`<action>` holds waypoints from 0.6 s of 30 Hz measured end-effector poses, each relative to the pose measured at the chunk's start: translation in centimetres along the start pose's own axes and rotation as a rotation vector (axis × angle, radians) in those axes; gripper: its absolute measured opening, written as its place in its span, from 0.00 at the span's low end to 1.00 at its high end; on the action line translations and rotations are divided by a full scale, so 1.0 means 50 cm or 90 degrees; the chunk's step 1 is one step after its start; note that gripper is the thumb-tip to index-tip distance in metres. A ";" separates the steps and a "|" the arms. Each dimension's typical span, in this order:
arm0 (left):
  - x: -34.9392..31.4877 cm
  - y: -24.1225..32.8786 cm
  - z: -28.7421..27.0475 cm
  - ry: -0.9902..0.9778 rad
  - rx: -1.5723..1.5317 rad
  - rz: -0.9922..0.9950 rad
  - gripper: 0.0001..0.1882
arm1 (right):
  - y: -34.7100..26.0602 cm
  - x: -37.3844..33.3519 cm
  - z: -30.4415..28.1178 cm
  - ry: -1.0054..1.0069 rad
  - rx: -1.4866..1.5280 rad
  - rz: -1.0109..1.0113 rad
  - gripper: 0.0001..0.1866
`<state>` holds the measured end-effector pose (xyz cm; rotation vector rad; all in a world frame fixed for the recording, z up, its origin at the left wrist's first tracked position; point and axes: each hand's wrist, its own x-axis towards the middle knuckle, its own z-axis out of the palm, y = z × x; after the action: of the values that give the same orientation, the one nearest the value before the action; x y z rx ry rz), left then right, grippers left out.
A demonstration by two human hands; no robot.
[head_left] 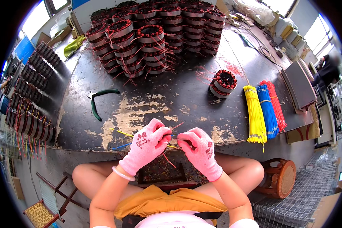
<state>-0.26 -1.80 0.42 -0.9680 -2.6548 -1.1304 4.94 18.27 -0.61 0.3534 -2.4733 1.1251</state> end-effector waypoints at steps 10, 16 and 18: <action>0.019 0.026 -0.027 -0.049 0.064 0.054 0.08 | -0.012 0.037 -0.022 -0.139 0.190 0.159 0.07; 0.004 0.032 -0.004 -0.007 0.010 0.019 0.08 | -0.016 0.060 -0.034 -0.207 0.216 0.236 0.07; -0.001 0.022 0.010 0.005 -0.017 0.014 0.08 | 0.001 0.070 -0.029 -0.245 0.308 0.322 0.08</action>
<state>0.50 -0.93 0.73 -0.9927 -2.6219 -1.1664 2.18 19.18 1.82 0.0715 -2.6700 2.0456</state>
